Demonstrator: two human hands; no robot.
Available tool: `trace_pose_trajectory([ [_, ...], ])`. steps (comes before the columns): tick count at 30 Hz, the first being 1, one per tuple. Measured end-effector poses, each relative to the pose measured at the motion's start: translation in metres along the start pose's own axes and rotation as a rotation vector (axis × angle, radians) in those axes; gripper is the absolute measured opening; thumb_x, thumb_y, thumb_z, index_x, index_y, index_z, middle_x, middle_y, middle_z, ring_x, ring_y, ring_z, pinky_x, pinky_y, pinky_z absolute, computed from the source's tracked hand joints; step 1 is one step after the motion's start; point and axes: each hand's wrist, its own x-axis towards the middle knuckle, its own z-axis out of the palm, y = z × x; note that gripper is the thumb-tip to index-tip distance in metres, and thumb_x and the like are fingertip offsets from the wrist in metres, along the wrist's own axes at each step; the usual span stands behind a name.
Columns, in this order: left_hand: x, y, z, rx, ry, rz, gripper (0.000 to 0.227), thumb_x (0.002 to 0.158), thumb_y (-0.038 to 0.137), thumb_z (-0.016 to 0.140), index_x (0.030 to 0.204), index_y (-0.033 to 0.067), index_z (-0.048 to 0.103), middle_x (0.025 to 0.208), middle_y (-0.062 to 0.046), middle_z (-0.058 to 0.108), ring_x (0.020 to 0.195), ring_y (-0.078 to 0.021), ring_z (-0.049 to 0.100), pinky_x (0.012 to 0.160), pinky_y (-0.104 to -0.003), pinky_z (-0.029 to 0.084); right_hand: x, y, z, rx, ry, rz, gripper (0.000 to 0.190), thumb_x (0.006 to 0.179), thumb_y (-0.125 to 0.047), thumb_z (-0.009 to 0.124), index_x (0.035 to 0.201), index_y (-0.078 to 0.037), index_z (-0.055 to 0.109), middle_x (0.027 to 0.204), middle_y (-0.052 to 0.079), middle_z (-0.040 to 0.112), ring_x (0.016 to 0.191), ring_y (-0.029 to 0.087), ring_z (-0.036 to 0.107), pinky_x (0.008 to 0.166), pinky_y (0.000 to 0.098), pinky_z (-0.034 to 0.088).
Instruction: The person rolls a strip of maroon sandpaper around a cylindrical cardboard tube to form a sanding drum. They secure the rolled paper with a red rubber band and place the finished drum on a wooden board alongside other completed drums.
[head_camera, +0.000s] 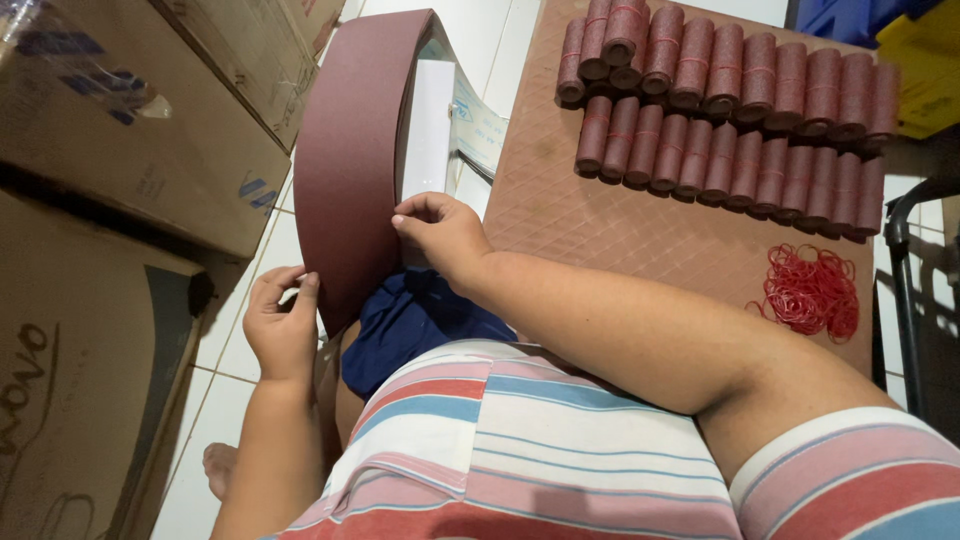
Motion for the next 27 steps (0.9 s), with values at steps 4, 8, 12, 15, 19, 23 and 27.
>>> trace_pose_trajectory([
  [4, -0.008, 0.020, 0.007, 0.145, 0.051, 0.074, 0.015, 0.084, 0.001, 0.067, 0.099, 0.0031, 0.066, 0.084, -0.010, 0.055, 0.077, -0.0163, 0.056, 0.061, -0.026, 0.049, 0.004, 0.007, 0.000, -0.064, -0.051, -0.012, 0.014, 0.071, -0.015, 0.067, 0.085, -0.010, 0.066, 0.073, 0.004, 0.060, 0.071, 0.011, 0.060, 0.062, 0.0232, 0.051],
  [8, -0.010, 0.022, 0.011, 0.155, 0.089, 0.018, 0.021, 0.083, -0.002, 0.063, 0.104, 0.0010, 0.064, 0.089, -0.014, 0.055, 0.079, -0.0211, 0.057, 0.062, -0.029, 0.050, 0.004, 0.003, -0.004, -0.171, 0.031, 0.010, 0.026, 0.073, -0.014, 0.065, 0.099, -0.010, 0.061, 0.087, 0.004, 0.063, 0.083, 0.012, 0.060, 0.070, 0.0239, 0.050],
  [12, -0.006, 0.003, 0.017, 0.168, 0.002, -0.097, 0.023, 0.084, 0.005, 0.062, 0.108, 0.0034, 0.060, 0.090, -0.014, 0.057, 0.081, -0.0235, 0.058, 0.065, -0.032, 0.050, 0.010, 0.015, -0.005, -0.221, -0.015, 0.085, 0.034, 0.073, -0.015, 0.065, 0.106, -0.013, 0.058, 0.094, 0.003, 0.065, 0.088, 0.012, 0.061, 0.071, 0.0241, 0.051],
  [15, -0.005, -0.007, 0.024, 0.160, 0.007, -0.162, 0.023, 0.082, 0.007, 0.064, 0.105, 0.0064, 0.062, 0.083, -0.009, 0.059, 0.071, -0.0147, 0.055, 0.060, -0.025, 0.049, 0.019, 0.025, -0.006, -0.191, -0.045, 0.067, 0.040, 0.071, -0.010, 0.066, 0.110, -0.010, 0.056, 0.096, 0.007, 0.063, 0.091, 0.016, 0.060, 0.074, 0.0263, 0.051],
  [19, -0.002, -0.006, 0.018, 0.059, 0.024, -0.213, 0.018, 0.080, 0.004, 0.064, 0.098, 0.0078, 0.063, 0.077, -0.002, 0.057, 0.066, -0.0052, 0.051, 0.057, -0.015, 0.045, 0.022, 0.024, -0.009, -0.159, -0.074, 0.087, 0.037, 0.069, -0.010, 0.069, 0.104, -0.012, 0.057, 0.091, 0.004, 0.062, 0.084, 0.015, 0.061, 0.064, 0.0256, 0.054],
  [23, 0.018, -0.003, 0.004, -0.081, -0.042, -0.204, 0.009, 0.087, 0.006, 0.061, 0.096, 0.0069, 0.060, 0.078, -0.004, 0.056, 0.072, -0.0091, 0.050, 0.063, -0.022, 0.045, 0.018, 0.007, 0.000, 0.039, -0.191, 0.030, 0.039, 0.071, -0.011, 0.068, 0.106, -0.010, 0.053, 0.094, 0.004, 0.054, 0.088, 0.015, 0.054, 0.071, 0.0276, 0.052],
  [27, 0.037, 0.021, 0.001, -0.494, -0.127, -0.298, 0.011, 0.087, 0.007, 0.057, 0.098, 0.0068, 0.056, 0.083, -0.001, 0.057, 0.076, -0.0072, 0.054, 0.069, -0.020, 0.048, 0.001, -0.005, 0.013, -0.030, -0.311, -0.057, 0.036, 0.068, -0.013, 0.072, 0.102, -0.006, 0.059, 0.089, 0.008, 0.063, 0.086, 0.019, 0.059, 0.072, 0.0311, 0.051],
])
